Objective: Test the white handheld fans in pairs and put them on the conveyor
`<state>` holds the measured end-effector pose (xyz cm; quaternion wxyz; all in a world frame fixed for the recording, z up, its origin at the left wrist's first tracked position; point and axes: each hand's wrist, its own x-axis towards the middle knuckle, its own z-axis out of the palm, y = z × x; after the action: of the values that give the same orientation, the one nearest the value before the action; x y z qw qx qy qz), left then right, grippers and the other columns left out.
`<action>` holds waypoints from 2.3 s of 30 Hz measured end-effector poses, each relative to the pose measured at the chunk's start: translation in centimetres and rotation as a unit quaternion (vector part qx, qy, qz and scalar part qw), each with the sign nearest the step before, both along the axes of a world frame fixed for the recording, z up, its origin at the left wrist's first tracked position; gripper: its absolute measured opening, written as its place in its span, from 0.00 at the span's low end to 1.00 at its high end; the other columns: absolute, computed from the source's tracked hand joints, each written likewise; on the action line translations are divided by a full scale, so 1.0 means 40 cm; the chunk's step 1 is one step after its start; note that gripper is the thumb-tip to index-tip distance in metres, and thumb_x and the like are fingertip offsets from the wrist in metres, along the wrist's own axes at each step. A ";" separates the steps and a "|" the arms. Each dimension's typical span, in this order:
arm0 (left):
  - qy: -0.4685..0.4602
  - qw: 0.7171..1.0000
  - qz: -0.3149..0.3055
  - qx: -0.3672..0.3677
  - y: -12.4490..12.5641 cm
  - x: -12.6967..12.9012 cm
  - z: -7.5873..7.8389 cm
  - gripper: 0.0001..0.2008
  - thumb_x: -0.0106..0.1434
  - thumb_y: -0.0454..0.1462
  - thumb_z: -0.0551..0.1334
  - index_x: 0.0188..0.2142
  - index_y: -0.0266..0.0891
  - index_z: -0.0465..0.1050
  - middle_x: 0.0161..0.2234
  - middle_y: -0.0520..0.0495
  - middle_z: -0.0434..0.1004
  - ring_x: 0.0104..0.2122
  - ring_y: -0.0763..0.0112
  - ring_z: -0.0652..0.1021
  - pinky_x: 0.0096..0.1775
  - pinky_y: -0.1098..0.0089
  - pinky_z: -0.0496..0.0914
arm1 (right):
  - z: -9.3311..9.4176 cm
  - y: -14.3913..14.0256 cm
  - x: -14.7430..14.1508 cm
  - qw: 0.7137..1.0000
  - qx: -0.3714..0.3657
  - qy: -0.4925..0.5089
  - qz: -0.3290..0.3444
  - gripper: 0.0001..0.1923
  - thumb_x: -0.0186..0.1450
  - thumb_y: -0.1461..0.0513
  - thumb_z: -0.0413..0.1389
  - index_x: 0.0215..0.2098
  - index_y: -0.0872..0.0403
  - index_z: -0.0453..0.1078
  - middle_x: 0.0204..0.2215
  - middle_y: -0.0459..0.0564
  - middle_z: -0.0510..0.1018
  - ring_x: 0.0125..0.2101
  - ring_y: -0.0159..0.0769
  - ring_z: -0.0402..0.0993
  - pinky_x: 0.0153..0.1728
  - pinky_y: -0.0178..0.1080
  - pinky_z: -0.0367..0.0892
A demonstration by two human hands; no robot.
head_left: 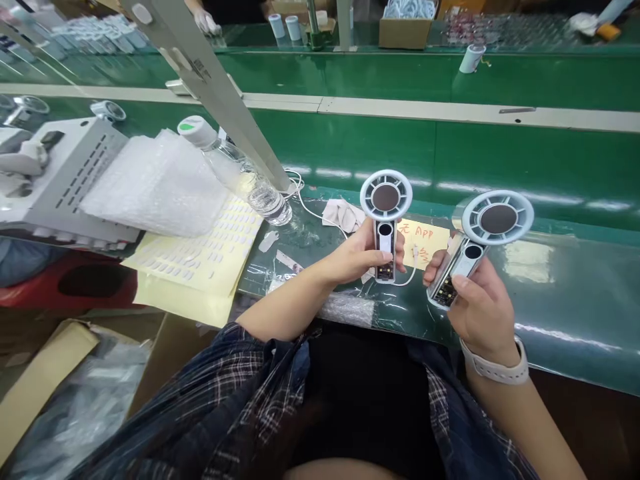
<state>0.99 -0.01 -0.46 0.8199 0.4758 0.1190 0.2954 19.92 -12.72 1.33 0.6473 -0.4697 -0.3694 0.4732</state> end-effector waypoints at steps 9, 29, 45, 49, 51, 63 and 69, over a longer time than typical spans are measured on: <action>0.014 0.998 -0.028 0.053 0.009 -0.010 0.003 0.30 0.63 0.41 0.75 0.55 0.44 0.59 0.49 0.44 0.75 0.40 0.63 0.85 0.43 0.61 0.79 | -0.007 0.007 -0.009 0.999 -0.016 0.052 -0.005 0.11 0.65 0.60 0.65 0.46 0.47 0.75 0.39 0.47 0.80 0.33 0.34 0.79 0.35 0.38 0.78; 0.057 0.997 0.050 0.023 0.006 0.004 0.007 0.30 0.62 0.51 0.74 0.51 0.42 0.59 0.40 0.51 0.73 0.31 0.73 0.79 0.35 0.67 0.76 | -0.015 0.004 -0.033 0.994 -0.049 0.096 -0.024 0.13 0.65 0.57 0.66 0.47 0.50 0.77 0.35 0.48 0.80 0.28 0.34 0.77 0.26 0.36 0.77; 0.043 0.993 0.046 0.099 0.016 -0.004 0.005 0.24 0.66 0.48 0.71 0.50 0.42 0.60 0.43 0.49 0.73 0.35 0.71 0.79 0.39 0.65 0.76 | -0.020 0.004 -0.036 0.997 -0.050 0.063 -0.010 0.14 0.64 0.55 0.65 0.46 0.49 0.74 0.36 0.48 0.79 0.29 0.35 0.76 0.25 0.37 0.77; 0.057 0.992 0.058 0.092 0.018 -0.003 0.006 0.26 0.64 0.49 0.72 0.50 0.42 0.61 0.41 0.48 0.75 0.35 0.69 0.79 0.38 0.64 0.76 | -0.015 0.005 -0.036 0.997 -0.047 0.049 -0.022 0.12 0.63 0.53 0.65 0.41 0.49 0.74 0.34 0.48 0.79 0.27 0.36 0.75 0.23 0.38 0.75; 0.059 0.992 0.061 0.098 0.019 -0.003 0.009 0.26 0.64 0.49 0.72 0.51 0.42 0.61 0.42 0.47 0.76 0.35 0.68 0.80 0.38 0.63 0.76 | -0.017 0.006 -0.033 0.998 -0.047 0.037 -0.022 0.11 0.62 0.52 0.66 0.39 0.47 0.74 0.34 0.49 0.80 0.27 0.37 0.75 0.22 0.39 0.75; 0.019 0.995 0.093 -0.008 0.032 -0.005 0.001 0.43 0.53 0.75 0.65 0.44 0.38 0.71 0.36 0.41 0.79 0.39 0.58 0.82 0.38 0.60 0.77 | 0.049 0.152 -0.080 0.996 -0.012 -0.039 0.075 0.22 0.68 0.52 0.59 0.59 0.44 0.66 0.33 0.46 0.79 0.27 0.41 0.76 0.23 0.42 0.72; -0.053 0.987 0.143 -0.045 0.064 -0.046 0.061 0.44 0.55 0.79 0.54 0.37 0.41 0.65 0.42 0.39 0.78 0.55 0.49 0.80 0.47 0.53 0.81 | 0.090 0.313 -0.054 0.921 -0.009 -0.390 -0.005 0.22 0.73 0.44 0.54 0.31 0.50 0.75 0.19 0.47 0.69 0.24 0.40 0.68 0.32 0.44 0.65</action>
<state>-0.84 2.54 1.97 0.7948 0.4000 0.1553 0.4292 17.76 -0.20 4.92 0.4501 -0.6245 -0.5864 0.2523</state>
